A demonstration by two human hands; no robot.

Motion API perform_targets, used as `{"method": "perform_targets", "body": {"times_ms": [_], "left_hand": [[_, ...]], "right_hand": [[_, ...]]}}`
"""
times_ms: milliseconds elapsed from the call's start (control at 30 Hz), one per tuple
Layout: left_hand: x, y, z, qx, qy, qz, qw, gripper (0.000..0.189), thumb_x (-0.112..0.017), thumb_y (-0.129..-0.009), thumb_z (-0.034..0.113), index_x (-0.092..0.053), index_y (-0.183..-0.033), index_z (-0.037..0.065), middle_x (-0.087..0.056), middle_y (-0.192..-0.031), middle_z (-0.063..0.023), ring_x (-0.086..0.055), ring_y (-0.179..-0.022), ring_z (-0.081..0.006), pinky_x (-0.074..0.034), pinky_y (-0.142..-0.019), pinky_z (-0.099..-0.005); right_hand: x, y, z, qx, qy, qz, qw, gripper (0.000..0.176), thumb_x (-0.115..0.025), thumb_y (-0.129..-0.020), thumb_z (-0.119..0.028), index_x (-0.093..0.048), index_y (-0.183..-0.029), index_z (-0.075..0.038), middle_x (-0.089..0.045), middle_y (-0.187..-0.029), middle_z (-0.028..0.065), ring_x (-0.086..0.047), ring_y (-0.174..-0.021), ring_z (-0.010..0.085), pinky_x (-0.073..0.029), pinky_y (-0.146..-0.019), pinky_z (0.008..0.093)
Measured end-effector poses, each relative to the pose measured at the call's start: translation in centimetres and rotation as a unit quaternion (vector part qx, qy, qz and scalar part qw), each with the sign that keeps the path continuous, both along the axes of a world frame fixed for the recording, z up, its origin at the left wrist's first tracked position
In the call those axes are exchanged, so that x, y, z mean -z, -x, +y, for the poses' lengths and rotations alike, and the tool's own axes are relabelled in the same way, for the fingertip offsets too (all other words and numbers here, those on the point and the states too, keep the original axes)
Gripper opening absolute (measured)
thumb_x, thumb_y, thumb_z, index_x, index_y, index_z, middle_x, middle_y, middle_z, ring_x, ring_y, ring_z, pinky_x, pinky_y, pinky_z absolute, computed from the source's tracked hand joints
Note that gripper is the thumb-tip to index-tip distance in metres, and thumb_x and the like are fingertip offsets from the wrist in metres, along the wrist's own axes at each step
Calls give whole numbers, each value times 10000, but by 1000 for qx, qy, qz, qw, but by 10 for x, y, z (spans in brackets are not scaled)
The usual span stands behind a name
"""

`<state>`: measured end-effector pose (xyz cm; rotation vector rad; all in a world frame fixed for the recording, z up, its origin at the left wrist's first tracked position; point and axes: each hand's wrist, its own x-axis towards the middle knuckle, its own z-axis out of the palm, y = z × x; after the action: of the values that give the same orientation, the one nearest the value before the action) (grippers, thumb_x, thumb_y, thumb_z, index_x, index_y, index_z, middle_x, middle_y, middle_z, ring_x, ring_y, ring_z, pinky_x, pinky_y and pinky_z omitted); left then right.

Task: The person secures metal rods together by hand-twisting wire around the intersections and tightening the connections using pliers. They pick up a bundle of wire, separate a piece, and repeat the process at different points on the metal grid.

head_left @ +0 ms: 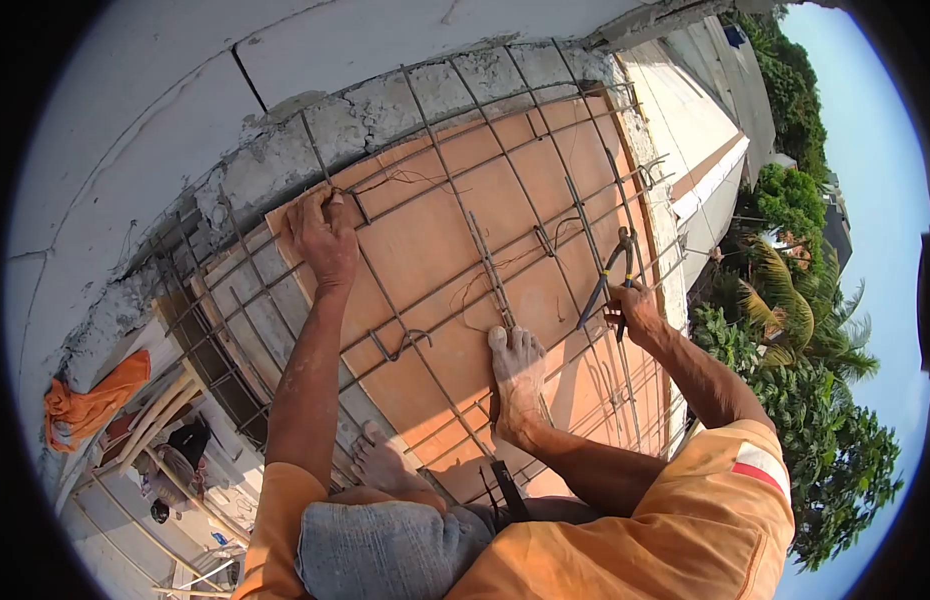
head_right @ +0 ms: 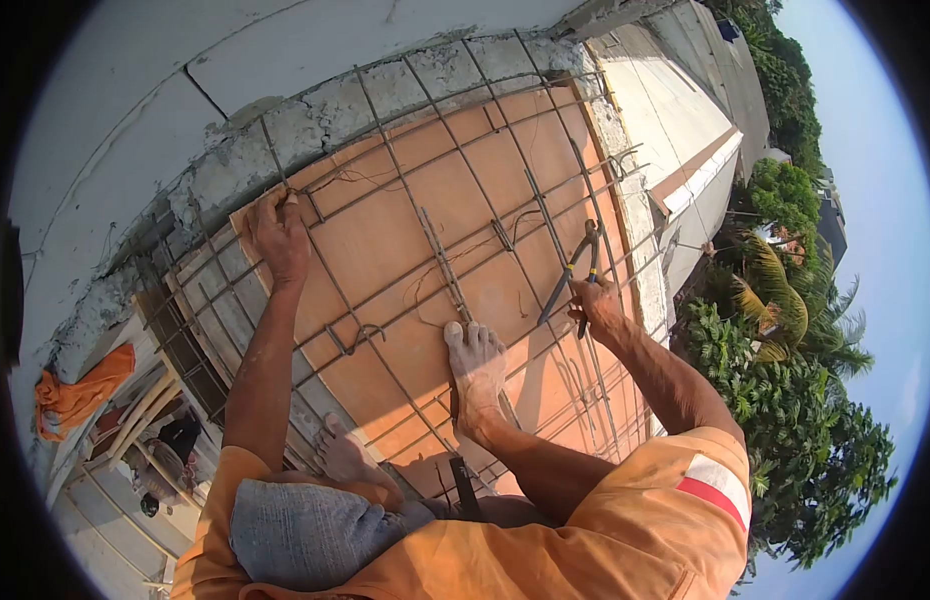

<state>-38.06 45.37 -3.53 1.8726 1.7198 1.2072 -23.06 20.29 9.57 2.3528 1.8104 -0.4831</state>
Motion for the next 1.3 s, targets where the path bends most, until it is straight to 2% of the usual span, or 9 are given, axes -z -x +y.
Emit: {"method": "perform_targets", "body": {"times_ms": [67,167,433,467,500,633,700,833,1300], "left_hand": [[-5,-2,0,-4,-16,-21,1000,183,-624,-836,152,-620,-939,1,-636,-970,-140,-546,-984,-352,-356,-936,-459],[-9,-2,0,-16,-27,-2,1000,159,-630,-826,134,-626,-925,10,-639,-948,-132,-552,-961,-346,-362,-926,-445],[-10,1,3,-23,-53,-49,997,94,-617,-782,80,-639,-864,40,-648,-857,-113,-558,-895,-317,-359,-937,-431],[-9,2,2,-41,-49,-39,997,94,-617,-782,80,-639,-864,40,-648,-857,-113,-558,-895,-317,-359,-937,-431],[-7,1,3,-36,-46,-44,997,100,-611,-770,75,-638,-860,40,-648,-859,-117,-559,-897,-317,-357,-939,-433],[-6,3,3,-35,-39,-60,997,119,-598,-744,67,-637,-853,40,-649,-864,-124,-562,-898,-321,-357,-944,-442],[-5,5,4,-48,-40,-69,996,129,-606,-736,66,-640,-858,41,-646,-861,-124,-561,-891,-323,-362,-944,-441],[-10,7,1,-31,-29,-104,994,167,-585,-751,46,-657,-903,46,-662,-912,-105,-578,-902,-316,-399,-881,-409],[-2,7,2,-49,-35,-105,993,123,-641,-708,78,-656,-820,28,-656,-859,-100,-570,-894,-273,-363,-932,-427]], "right_hand": [[76,-28,-32,-66,-72,-108,989,413,-584,-654,-39,-419,-1032,-28,-471,-897,167,-508,-871,349,-444,-721,404],[39,-235,-8,386,1,243,890,194,-475,-908,-197,-456,-966,-13,-578,-819,116,-560,-600,213,-482,-499,355],[-26,-206,-3,391,-123,327,852,175,-540,-770,-37,-482,-931,1,-531,-735,76,-519,-575,165,-457,-501,285],[-34,-243,-18,399,-16,330,856,164,-388,-898,-92,-496,-986,-5,-604,-809,158,-605,-539,211,-577,-548,402],[-47,-243,-22,397,-85,357,841,134,-559,-797,-94,-543,-906,-17,-544,-732,79,-514,-570,145,-476,-542,308],[62,1,-23,133,-46,0,990,102,-485,-857,-77,-493,-956,-101,-512,-849,128,-535,-859,311,-465,-833,395],[112,-25,-54,-7,-69,-159,985,73,-467,-891,-112,-480,-963,-107,-510,-846,114,-533,-833,300,-468,-805,395],[-155,-103,185,-262,-169,-115,943,331,-506,-739,112,-526,-1056,19,-571,-1102,197,-580,-1001,363,-483,-838,448],[-43,-26,298,-536,-26,-191,822,263,-581,-762,-38,-590,-1017,24,-542,-1108,166,-544,-1081,292,-429,-927,475]]}}
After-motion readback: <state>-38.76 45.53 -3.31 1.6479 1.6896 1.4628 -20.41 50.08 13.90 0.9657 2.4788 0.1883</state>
